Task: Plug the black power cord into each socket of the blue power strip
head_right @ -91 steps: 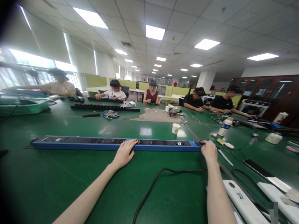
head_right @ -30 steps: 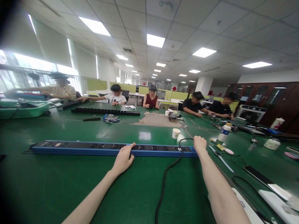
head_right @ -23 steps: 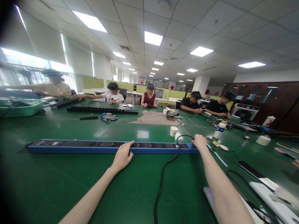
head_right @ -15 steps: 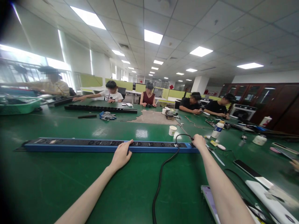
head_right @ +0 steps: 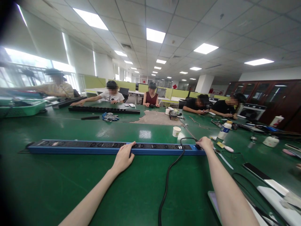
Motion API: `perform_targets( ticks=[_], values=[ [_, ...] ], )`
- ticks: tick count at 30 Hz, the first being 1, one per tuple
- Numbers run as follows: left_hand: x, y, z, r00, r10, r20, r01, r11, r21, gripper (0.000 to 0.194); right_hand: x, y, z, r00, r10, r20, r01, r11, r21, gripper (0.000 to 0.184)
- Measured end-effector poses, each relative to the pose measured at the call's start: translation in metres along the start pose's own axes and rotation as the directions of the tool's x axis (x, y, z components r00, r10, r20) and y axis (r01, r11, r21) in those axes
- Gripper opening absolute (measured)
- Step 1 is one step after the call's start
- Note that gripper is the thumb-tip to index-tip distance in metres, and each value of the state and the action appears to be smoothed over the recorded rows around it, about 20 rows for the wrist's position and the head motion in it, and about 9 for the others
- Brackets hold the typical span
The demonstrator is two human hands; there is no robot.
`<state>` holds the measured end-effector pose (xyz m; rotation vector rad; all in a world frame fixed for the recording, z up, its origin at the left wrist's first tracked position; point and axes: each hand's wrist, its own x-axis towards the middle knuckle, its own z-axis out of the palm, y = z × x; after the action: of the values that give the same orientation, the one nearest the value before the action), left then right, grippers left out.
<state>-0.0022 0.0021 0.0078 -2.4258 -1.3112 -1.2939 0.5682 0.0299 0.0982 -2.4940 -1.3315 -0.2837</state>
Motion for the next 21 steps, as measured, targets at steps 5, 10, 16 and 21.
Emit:
perform_targets(
  ticks=[5, 10, 16, 21],
  values=[
    [0.0, 0.001, 0.001, 1.0, -0.007, 0.01, 0.007, 1.0, 0.006, 0.068, -0.014, 0.017, 0.018, 0.996, 0.04, 0.081, -0.044, 0.998, 0.046, 0.044],
    [-0.001, 0.0, 0.001, 1.0, -0.012, 0.009, 0.012, 1.0, 0.011, 0.066, -0.023, 0.012, 0.027, 0.996, 0.056, 0.074, -0.057, 0.998, 0.008, 0.047],
    [-0.001, -0.001, 0.002, 1.0, -0.002, 0.005, 0.002, 1.0, 0.007, 0.065, -0.011, 0.016, 0.007, 0.989, 0.146, -0.022, -0.143, 0.983, 0.114, 0.055],
    [-0.001, -0.002, 0.002, 1.0, -0.004, 0.003, 0.004, 1.0, 0.001, 0.065, 0.004, 0.042, -0.007, 0.984, 0.128, -0.124, -0.114, 0.987, 0.11, 0.054]
  ],
)
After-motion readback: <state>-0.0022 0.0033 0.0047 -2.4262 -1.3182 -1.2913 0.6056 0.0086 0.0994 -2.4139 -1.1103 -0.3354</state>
